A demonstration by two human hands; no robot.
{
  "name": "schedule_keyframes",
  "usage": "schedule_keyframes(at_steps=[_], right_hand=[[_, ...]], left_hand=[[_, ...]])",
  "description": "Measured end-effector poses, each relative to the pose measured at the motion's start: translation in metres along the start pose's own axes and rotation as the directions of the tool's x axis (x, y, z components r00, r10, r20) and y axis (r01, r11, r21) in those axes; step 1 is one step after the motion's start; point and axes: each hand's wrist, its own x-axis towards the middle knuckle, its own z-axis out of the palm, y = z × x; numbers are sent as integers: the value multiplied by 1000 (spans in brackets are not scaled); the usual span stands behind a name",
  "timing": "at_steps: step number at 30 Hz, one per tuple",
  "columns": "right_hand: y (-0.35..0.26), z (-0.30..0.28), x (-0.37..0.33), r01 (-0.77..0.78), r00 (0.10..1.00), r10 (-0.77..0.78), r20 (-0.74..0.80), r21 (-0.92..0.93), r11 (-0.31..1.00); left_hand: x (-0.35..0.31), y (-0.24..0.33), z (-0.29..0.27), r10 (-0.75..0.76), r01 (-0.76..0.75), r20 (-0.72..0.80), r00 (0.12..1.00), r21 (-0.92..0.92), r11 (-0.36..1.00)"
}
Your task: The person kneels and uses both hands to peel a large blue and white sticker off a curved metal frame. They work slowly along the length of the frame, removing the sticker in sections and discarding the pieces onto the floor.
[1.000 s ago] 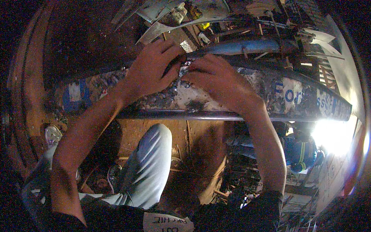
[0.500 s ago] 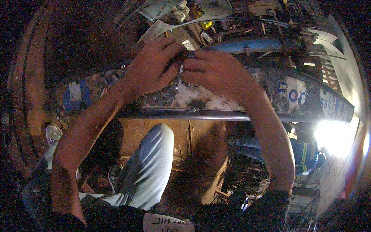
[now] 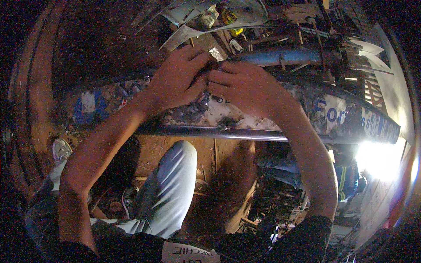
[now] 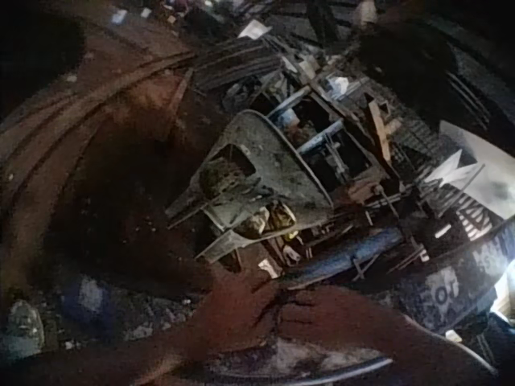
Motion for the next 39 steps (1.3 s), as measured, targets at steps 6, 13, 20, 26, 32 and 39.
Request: schedule_keyframes(at_steps=[6,13,20,26,32,39], right_hand=[[4,-2,-10,-78,997,75,32,121,990],[10,8,-21,-141,978,189,-85,399,906],[10,14,-16,-55,987,87,-133,230,972],[3,11,-6,-52,994,57,-91,58,997],[7,0,-17,-84,994,99,-38,294,952],[-5,4,-16,-186,964,242,-107,374,909]], left_hand=[[1,0,0,-11,12,22,1000,-31,999],[2,1,2,-13,13,15,1000,-11,1000],[2,-1,0,-32,34,87,996,-17,999],[0,-1,1,2,-2,-7,1000,-10,1000],[1,0,1,-20,22,46,999,-58,998],[2,2,2,-12,11,-28,1000,-10,1000]])
